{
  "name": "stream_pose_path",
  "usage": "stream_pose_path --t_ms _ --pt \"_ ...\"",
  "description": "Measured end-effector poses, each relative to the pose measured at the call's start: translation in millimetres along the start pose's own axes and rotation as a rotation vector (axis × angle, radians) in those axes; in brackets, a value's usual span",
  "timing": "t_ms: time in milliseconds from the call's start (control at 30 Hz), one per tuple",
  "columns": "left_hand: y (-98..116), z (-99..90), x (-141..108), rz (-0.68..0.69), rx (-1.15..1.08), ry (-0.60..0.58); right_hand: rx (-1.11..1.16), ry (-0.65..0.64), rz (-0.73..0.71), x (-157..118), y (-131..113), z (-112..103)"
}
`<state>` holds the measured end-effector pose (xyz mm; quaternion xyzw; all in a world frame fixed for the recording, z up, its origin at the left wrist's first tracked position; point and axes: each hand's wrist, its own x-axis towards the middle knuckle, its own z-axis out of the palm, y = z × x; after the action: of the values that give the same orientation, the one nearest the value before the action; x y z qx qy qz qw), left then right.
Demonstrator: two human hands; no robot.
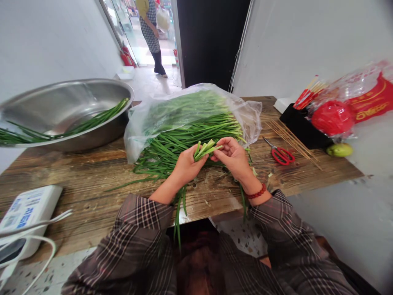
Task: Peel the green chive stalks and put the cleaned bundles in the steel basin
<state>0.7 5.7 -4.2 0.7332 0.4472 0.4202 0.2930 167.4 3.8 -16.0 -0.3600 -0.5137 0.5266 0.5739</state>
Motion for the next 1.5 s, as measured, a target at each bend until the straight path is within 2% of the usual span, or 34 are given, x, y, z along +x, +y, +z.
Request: stream_pose_path --t_ms 133,333,433,500,600,733,900,1033,1100,1233,1300,1400,1500 --pt "1 1.3 0 0.031 0.053 0.015 -0.157 -0.019 -0.125 -2 5 1" --pt "0 1.6 -1 0.035 0.107 -0.032 -0.733 0.091 -0.401 -2 9 -9" --pt "-2 0.1 -1 0.031 0.101 -0.011 -0.880 0.159 -0.457 2 4 -22" --pt "-3 -1.0 -1 0.029 0.088 0.008 -0.956 0.161 -0.454 4 0 -31" --pt "-2 -2.0 -1 0.026 0.069 0.020 -1.010 0.113 -0.442 7 -3 -38" --pt "-1 -2.0 -1 0.008 0.087 0.001 -0.932 0.087 -0.557 6 -6 -36" --pt "-2 -2.0 -1 0.021 0.089 -0.014 -0.976 -0.048 -0.649 4 -9 -29" --pt "-3 -1.8 0 0.038 0.091 -0.024 -0.854 -0.035 -0.591 2 -9 -23" --pt "-3 -1.3 -1 0.058 0.110 -0.024 -0.732 -0.018 -0.472 1 -6 -19" --pt "-3 0.1 -4 0.069 0.250 -0.063 -0.431 0.040 -0.139 4 4 -16" --pt "-3 0.4 -5 0.071 0.304 -0.080 -0.301 0.082 -0.051 6 7 -18" --pt "-4 0.0 -5 0.070 0.305 -0.036 -0.285 0.179 -0.083 6 4 -24" --pt "-4 -2.1 -3 0.070 0.239 0.048 -0.497 0.248 -0.206 5 -3 -31"
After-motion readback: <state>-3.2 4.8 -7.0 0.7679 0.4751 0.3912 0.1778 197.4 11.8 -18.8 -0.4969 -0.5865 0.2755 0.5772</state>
